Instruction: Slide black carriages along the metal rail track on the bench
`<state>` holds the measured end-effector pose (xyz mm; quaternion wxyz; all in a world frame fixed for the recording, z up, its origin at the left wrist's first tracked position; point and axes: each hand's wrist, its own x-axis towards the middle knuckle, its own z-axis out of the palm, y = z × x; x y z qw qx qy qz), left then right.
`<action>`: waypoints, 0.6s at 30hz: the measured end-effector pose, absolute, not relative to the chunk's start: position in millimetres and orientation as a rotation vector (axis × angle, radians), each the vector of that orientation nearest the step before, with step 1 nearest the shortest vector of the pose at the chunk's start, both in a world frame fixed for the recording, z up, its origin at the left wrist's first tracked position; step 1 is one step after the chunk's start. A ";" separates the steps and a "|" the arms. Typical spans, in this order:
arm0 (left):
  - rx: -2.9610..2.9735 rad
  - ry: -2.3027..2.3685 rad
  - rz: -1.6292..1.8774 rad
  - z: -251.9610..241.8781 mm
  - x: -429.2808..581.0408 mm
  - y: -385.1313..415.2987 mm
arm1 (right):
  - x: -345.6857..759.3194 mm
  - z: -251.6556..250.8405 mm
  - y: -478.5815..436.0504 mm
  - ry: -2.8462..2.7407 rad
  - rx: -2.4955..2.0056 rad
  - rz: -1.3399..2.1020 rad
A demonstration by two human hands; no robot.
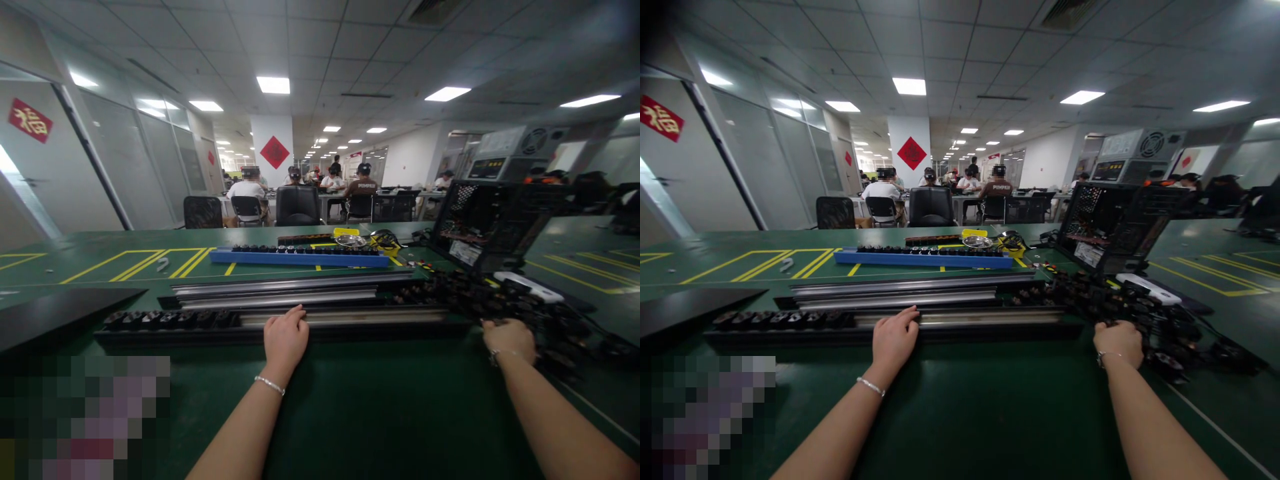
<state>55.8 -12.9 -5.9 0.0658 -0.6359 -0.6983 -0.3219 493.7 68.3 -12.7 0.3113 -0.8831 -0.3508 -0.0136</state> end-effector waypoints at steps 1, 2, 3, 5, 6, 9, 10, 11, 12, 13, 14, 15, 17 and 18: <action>-1.915 -2.108 -0.970 -6.2 55.9 -12.9 | 495.7 -12.5 66.0 -0.948 -2.351 0.001; -1.913 -2.108 -0.971 -6.4 55.9 -12.9 | 497.2 -12.0 64.6 -0.978 -2.368 0.036; -1.913 -2.106 -0.970 -6.6 55.8 -13.0 | 498.4 -11.4 64.1 -1.015 -2.377 0.061; -1.917 -2.098 -0.970 -6.8 55.5 -13.1 | 501.5 -10.4 64.6 -1.067 -2.387 0.085; -1.920 -2.097 -0.969 -6.9 55.3 -13.2 | 503.4 -10.4 65.2 -1.082 -2.389 0.094; -1.922 -2.110 -0.959 -7.0 55.0 -13.4 | 509.4 -10.8 64.9 -1.091 -2.373 0.097; -1.919 -2.116 -0.955 -7.0 54.9 -13.5 | 510.2 -10.5 63.6 -1.079 -2.369 0.096; -1.915 -2.116 -0.954 -7.0 54.8 -13.5 | 509.4 -9.7 61.7 -1.054 -2.367 0.096; -1.910 -2.111 -0.957 -7.0 54.7 -13.6 | 506.7 -8.2 59.4 -1.012 -2.364 0.093; -1.894 -2.101 -0.967 -7.0 54.6 -13.6 | 501.7 -6.1 57.0 -0.963 -2.353 0.071; -1.864 -2.092 -0.982 -7.1 54.4 -13.6 | 494.3 -3.5 54.8 -0.930 -2.317 0.040; -1.820 -2.083 -0.999 -7.1 54.1 -13.5 | 484.5 -0.8 53.2 -0.884 -2.259 -0.038; -1.699 -2.079 -1.028 -7.0 52.5 -13.1 | 459.2 3.6 52.4 -0.947 -2.107 -0.203; -1.622 -2.088 -1.040 -6.8 51.0 -12.9 | 444.8 4.4 53.2 -1.064 -2.029 -0.269</action>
